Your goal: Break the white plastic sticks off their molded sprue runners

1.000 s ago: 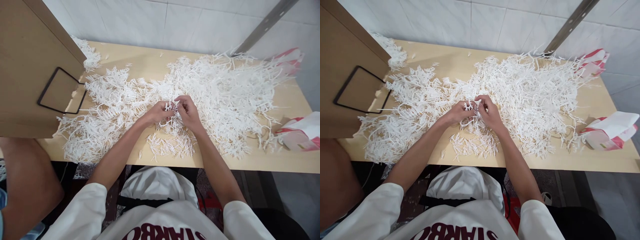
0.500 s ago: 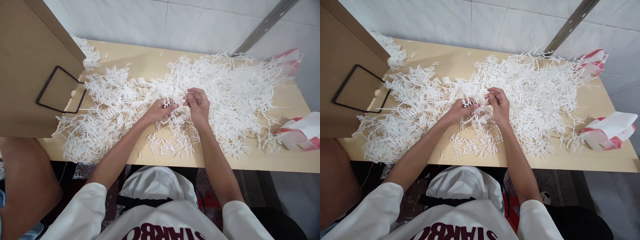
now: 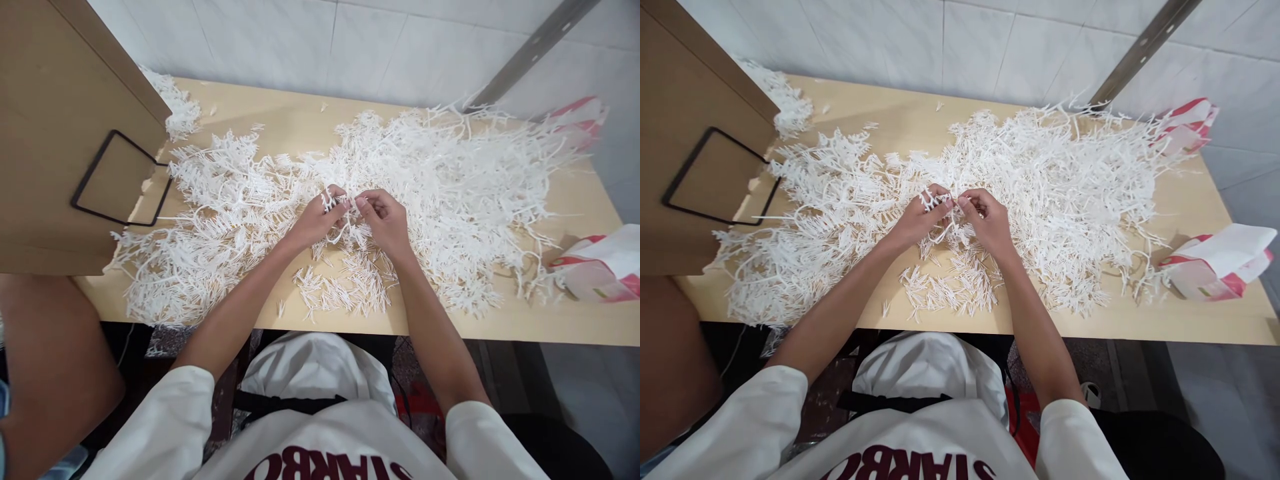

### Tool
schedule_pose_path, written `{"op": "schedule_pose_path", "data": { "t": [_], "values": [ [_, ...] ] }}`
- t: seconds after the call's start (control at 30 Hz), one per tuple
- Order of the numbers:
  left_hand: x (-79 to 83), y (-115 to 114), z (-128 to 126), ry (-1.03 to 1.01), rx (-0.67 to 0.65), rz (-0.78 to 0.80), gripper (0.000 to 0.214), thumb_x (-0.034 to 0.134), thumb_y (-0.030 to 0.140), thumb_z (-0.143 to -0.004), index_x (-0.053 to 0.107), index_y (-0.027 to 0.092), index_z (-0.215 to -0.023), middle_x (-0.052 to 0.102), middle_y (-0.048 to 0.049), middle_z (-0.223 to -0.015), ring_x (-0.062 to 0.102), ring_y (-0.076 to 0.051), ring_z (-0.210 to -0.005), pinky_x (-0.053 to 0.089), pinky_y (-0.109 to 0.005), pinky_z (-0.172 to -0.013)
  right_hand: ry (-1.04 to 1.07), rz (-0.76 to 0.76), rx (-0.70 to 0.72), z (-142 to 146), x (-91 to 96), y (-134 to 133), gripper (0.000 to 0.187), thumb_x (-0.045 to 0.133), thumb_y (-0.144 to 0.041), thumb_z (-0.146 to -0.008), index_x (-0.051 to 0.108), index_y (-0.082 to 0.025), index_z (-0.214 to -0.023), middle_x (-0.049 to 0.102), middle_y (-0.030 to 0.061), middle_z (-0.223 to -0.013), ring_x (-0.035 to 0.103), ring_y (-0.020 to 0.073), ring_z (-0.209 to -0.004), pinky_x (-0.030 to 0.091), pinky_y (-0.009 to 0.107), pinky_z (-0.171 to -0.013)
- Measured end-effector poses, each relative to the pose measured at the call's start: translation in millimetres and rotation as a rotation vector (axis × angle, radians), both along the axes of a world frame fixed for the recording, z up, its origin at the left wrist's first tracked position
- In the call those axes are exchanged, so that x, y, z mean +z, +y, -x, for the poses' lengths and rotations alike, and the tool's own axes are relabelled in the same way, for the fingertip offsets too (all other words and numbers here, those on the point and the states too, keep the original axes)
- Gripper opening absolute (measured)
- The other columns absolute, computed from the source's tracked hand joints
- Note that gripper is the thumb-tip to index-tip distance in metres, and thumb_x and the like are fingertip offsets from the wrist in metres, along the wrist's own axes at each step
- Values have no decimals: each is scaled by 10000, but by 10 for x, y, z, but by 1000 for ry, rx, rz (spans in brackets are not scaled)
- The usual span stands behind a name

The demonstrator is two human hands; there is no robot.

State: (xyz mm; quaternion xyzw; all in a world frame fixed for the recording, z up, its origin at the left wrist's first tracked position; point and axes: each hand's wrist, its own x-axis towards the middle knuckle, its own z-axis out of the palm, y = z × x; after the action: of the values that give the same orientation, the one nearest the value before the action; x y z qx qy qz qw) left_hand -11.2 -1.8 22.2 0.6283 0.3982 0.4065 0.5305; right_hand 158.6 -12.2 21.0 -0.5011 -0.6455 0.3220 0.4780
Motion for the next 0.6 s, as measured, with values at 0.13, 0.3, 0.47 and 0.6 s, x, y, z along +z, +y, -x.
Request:
{"op": "schedule_pose_path", "data": {
  "t": [0.13,0.3,0.47,0.6],
  "values": [
    [-8,1,19,62,-53,15,179,584,348,-854,559,187,-929,529,31,-690,504,-65,-575,404,-218,-568,-110,-105,-33,22,18,-18,218,594,-451,-852,675,-249,-854,666,-11,-803,592,106,-716,480,272,-690],
    [6,-3,31,133,-59,-39,224,576,392,-843,623,177,-888,514,22,-680,440,-71,-578,348,-234,-559,-148,-117,-24,39,37,-31,235,573,-466,-862,658,-254,-921,671,5,-879,610,125,-790,472,275,-697],
    [19,-33,-6,279,23,-163,205,543,351,-837,570,171,-743,493,24,-635,405,-86,-580,306,-247,-563,-337,-97,24,1,-19,18,281,486,-445,-912,611,-224,-792,616,-3,-720,535,114,-651,393,270,-601],
    [-33,-52,-44,529,60,-335,168,570,308,-787,511,178,-699,507,19,-643,390,-104,-596,265,-261,-572,-640,-230,-67,9,-80,18,289,484,-295,-895,490,-205,-621,537,-9,-623,432,108,-579,301,281,-558]
  ]
}}
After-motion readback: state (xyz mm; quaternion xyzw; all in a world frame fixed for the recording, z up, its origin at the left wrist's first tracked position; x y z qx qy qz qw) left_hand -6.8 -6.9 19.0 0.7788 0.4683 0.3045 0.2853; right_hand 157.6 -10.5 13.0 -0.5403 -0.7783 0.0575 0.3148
